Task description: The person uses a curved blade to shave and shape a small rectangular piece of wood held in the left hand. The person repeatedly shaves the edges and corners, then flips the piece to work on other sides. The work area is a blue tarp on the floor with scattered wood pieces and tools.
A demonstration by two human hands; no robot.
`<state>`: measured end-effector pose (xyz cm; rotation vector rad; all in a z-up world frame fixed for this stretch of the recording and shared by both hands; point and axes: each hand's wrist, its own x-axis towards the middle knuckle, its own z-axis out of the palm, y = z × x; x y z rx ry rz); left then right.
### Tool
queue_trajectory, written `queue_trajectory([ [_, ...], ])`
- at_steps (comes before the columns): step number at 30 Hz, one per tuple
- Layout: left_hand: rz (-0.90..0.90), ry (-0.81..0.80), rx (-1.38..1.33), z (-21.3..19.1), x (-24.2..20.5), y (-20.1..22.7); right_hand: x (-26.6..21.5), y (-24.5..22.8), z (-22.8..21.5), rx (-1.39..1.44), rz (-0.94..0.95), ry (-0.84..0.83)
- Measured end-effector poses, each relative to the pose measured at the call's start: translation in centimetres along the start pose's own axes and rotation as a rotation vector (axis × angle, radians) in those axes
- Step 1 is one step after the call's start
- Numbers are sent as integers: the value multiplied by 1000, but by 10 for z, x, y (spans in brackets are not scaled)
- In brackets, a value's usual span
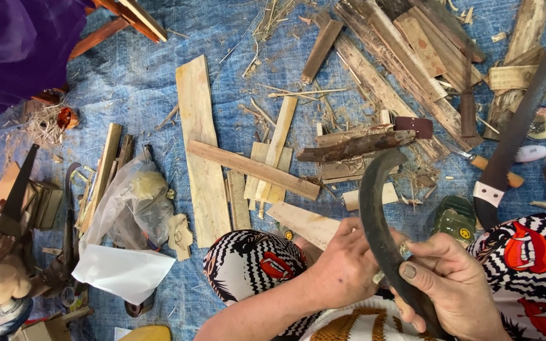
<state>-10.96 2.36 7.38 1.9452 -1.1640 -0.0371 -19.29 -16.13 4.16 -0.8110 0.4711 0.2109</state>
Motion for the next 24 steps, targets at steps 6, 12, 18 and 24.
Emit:
queue_trajectory([
  [6,-56,-15,38,29,-15,-17,14,-2,-1,-36,-46,-3],
  [12,-94,51,78,10,2,-31,20,-2,-3,67,-31,-205],
  [18,-44,23,-7,3,1,-28,13,0,-1,36,-16,-106],
  [24,-43,-20,-16,5,-1,-12,7,2,-4,6,-20,-28],
])
